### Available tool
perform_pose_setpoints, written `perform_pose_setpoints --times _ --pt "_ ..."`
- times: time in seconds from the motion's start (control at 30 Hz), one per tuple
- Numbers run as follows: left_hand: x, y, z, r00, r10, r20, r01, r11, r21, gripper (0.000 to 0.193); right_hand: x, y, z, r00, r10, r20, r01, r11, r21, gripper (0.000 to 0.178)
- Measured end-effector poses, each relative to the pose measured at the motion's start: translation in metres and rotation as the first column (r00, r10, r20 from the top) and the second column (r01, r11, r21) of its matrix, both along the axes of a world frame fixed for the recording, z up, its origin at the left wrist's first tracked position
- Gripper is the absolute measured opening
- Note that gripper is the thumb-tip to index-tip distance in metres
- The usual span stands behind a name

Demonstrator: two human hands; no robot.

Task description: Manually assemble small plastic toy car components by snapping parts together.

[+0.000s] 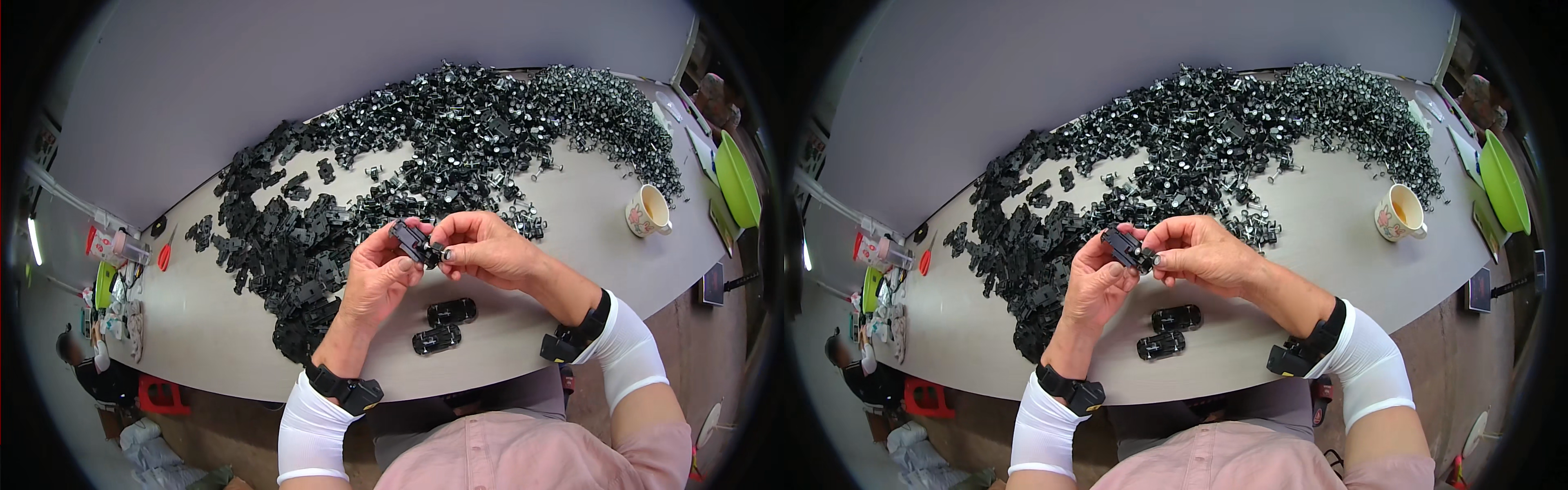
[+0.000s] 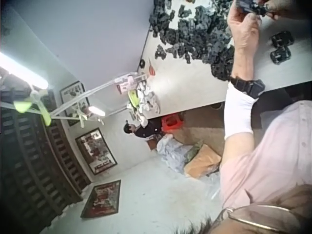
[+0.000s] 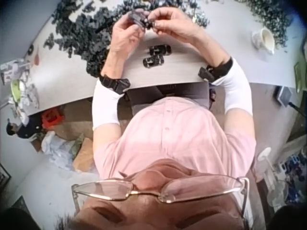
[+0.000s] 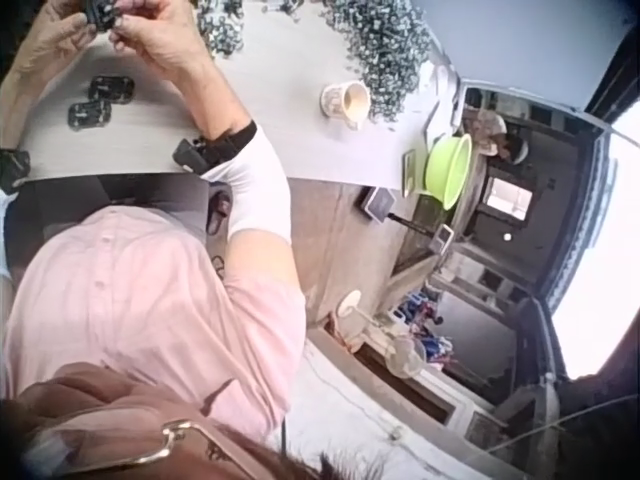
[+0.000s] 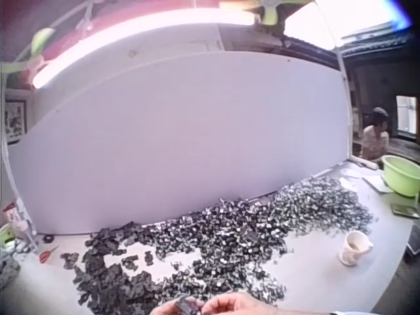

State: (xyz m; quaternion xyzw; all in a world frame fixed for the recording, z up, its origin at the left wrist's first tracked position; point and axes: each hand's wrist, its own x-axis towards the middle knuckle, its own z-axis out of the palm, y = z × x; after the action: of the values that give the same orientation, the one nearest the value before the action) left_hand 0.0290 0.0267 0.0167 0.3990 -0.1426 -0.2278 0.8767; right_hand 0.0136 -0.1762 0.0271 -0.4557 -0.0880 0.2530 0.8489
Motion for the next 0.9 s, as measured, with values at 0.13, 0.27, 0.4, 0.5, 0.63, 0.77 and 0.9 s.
perform_pose_setpoints --times 0.13,0.27,0.4,0.5,0.63,0.77,0.9 --pt "0.0 -0.003 -0.003 1.0 0.024 -0.018 -0.025 0.999 -0.047 0.038 -0.004 0.003 0.003 0.997 -0.064 0.048 0.065 0.998 -0.026 0.014" --pt "0.0 -0.005 -0.007 0.996 0.086 -0.018 -0.086 0.996 -0.023 0.038 -0.005 -0.001 0.018 0.936 -0.238 0.259 0.301 0.924 -0.237 0.013" --pt "-0.006 -0.01 -0.007 0.991 0.126 0.051 -0.133 0.981 0.142 0.042 -0.01 0.011 0.022 0.666 -0.352 0.657 0.649 0.708 -0.278 0.012" --pt "-0.008 -0.015 -0.007 0.983 0.121 0.137 -0.15 0.963 0.222 0.051 -0.009 0.015 0.015 0.452 -0.286 0.845 0.77 0.603 -0.208 0.012" --pt "-0.01 -0.017 -0.009 0.958 0.164 0.235 -0.228 0.934 0.277 0.056 -0.011 0.014 0.013 0.373 -0.184 0.909 0.817 0.53 -0.228 0.01" --pt "-0.011 -0.016 -0.011 0.949 0.154 0.274 -0.242 0.914 0.326 0.057 -0.014 0.015 0.017 0.346 -0.103 0.932 0.812 0.53 -0.243 0.008" --pt "-0.011 -0.016 -0.01 0.937 0.128 0.324 -0.251 0.893 0.373 0.058 -0.015 0.016 0.015 0.355 -0.071 0.932 0.804 0.532 -0.266 0.007"
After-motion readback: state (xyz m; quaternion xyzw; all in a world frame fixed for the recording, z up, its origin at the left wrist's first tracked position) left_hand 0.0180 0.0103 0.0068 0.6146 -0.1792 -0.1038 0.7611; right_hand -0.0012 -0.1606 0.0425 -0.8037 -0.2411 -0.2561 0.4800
